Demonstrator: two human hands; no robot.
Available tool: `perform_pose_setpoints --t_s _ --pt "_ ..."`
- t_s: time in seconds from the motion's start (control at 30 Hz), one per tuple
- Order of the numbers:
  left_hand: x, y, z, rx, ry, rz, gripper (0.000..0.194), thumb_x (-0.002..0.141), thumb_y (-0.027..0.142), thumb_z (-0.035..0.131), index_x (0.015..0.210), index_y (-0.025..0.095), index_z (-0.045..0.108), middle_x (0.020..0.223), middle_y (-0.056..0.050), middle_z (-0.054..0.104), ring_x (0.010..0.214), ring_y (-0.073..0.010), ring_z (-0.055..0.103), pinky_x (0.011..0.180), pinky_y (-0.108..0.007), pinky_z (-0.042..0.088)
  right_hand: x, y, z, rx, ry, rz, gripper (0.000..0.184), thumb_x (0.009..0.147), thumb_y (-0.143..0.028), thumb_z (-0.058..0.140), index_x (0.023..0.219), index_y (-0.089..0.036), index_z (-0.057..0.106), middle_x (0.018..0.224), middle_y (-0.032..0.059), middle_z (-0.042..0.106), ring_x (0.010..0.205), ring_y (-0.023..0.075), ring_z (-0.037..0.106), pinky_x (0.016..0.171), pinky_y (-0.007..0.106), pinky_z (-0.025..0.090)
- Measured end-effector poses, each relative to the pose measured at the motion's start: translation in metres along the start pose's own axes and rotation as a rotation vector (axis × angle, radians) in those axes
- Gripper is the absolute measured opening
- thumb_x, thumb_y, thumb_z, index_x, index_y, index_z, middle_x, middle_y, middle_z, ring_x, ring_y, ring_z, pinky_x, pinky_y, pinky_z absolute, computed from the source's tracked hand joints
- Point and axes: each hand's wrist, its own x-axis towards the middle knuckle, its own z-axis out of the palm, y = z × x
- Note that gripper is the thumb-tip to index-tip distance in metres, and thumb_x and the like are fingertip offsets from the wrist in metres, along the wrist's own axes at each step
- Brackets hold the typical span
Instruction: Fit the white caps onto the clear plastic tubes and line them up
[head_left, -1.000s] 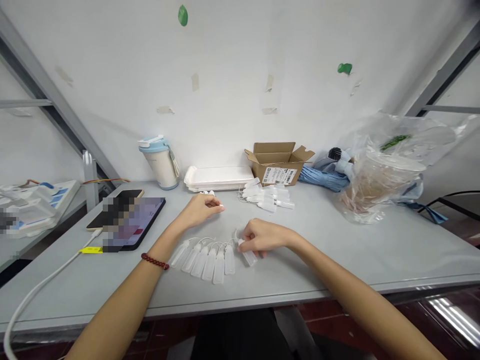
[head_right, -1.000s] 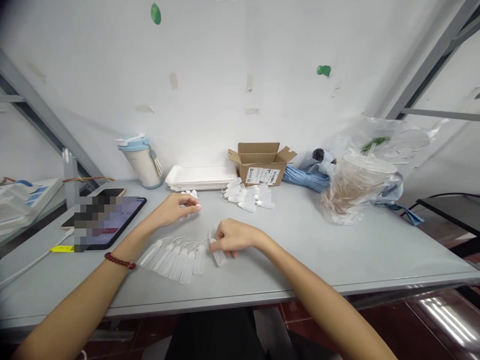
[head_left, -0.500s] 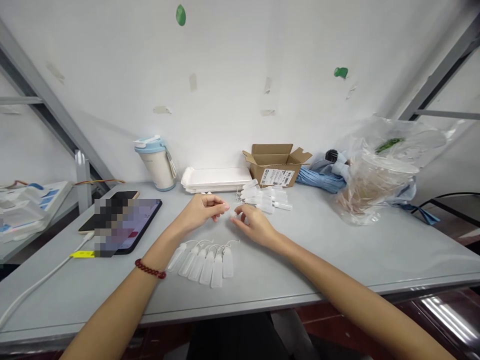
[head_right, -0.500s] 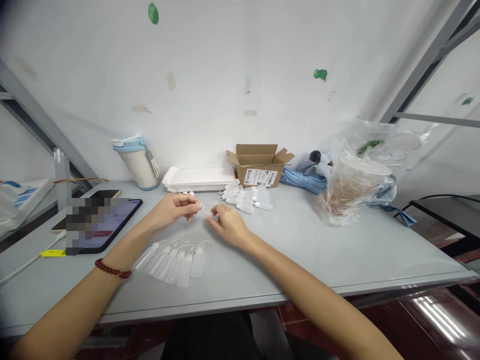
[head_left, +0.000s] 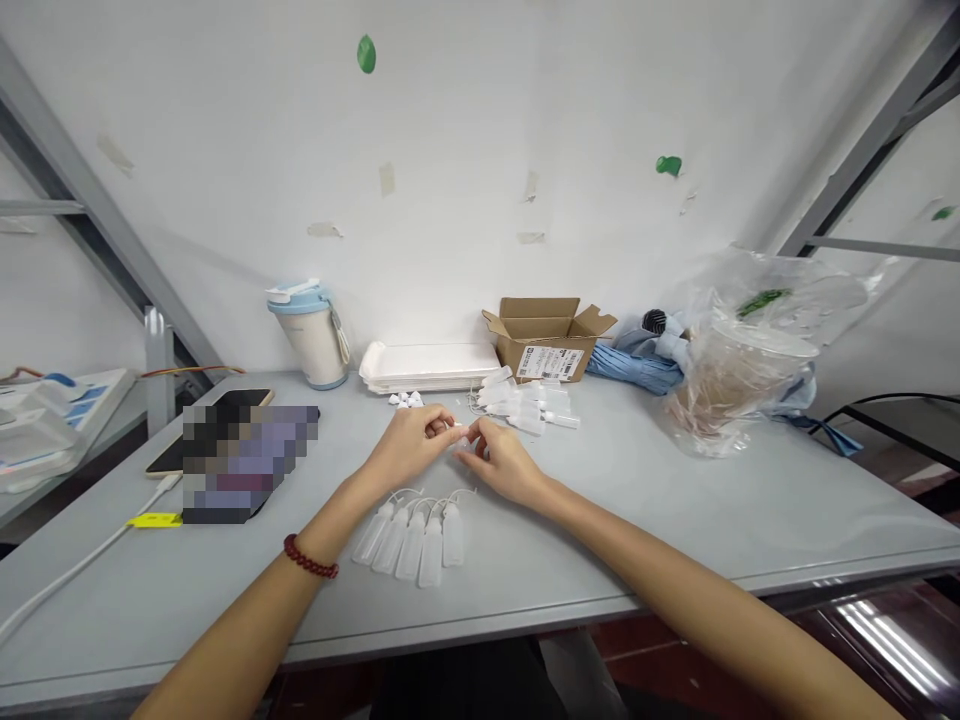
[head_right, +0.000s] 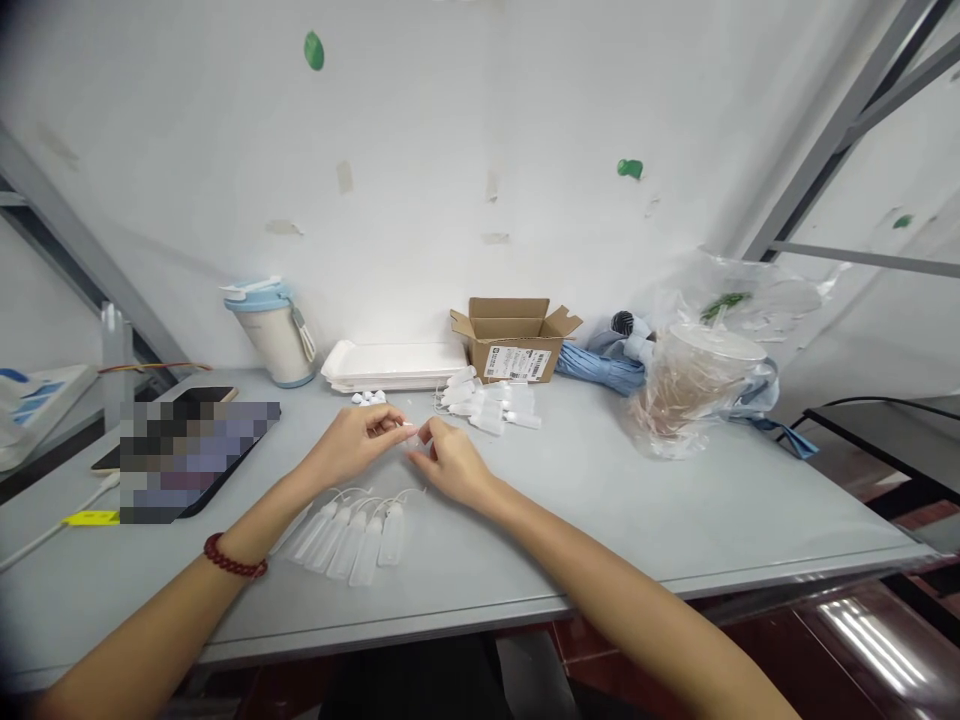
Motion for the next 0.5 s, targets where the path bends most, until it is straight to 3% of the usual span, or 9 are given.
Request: perform_pose_setpoints --t_s 0.17,0.33,0.5 --pt "0.0010 -0.0049 -0.0011 0.004 -0.072 -0.008 0.031 0.077 0.045 0.055 0.067 0.016 0.061 0.058 0.000 0.058 0.056 -0.0139 0.050 0.054 -0.025 0.036 0.0000 0.0010 0.0015 0.040 -0.010 0.026 0.017 0.079 -0.026 0.058 0.085 -0.018 0.045 0.066 -0.0030 0.052 0.055 0.0111 0.048 0.052 0.023 0.035" --pt "0.0005 -0.0044 -0.0052 -0.035 -0.138 -0.050 0.033 0.078 0.047 0.055 0.076 0.015 0.063 0.050 0.004 0.049 0.048 -0.0123 0.045 0.050 -0.024 0.032 0.0029 0.0004 -0.0017 0.066 -0.023 0.039 0.019 0.078 -0.028 0.060 0.082 -0.018 0.044 0.066 -0.0029 0.051 0.056 0.0108 0.047 0.053 0.023 0.035" --pt "0.0019 -0.0079 -0.0046 -0.005 -0.120 -0.030 0.032 0.079 0.046 0.054 0.077 0.015 0.064 0.050 0.005 0.046 0.048 -0.0118 0.044 0.051 -0.024 0.031 0.0054 0.0011 -0.0034 0.053 -0.059 0.042 0.021 0.077 -0.031 0.063 0.078 -0.018 0.045 0.065 -0.0026 0.052 0.056 0.0106 0.046 0.053 0.023 0.034"
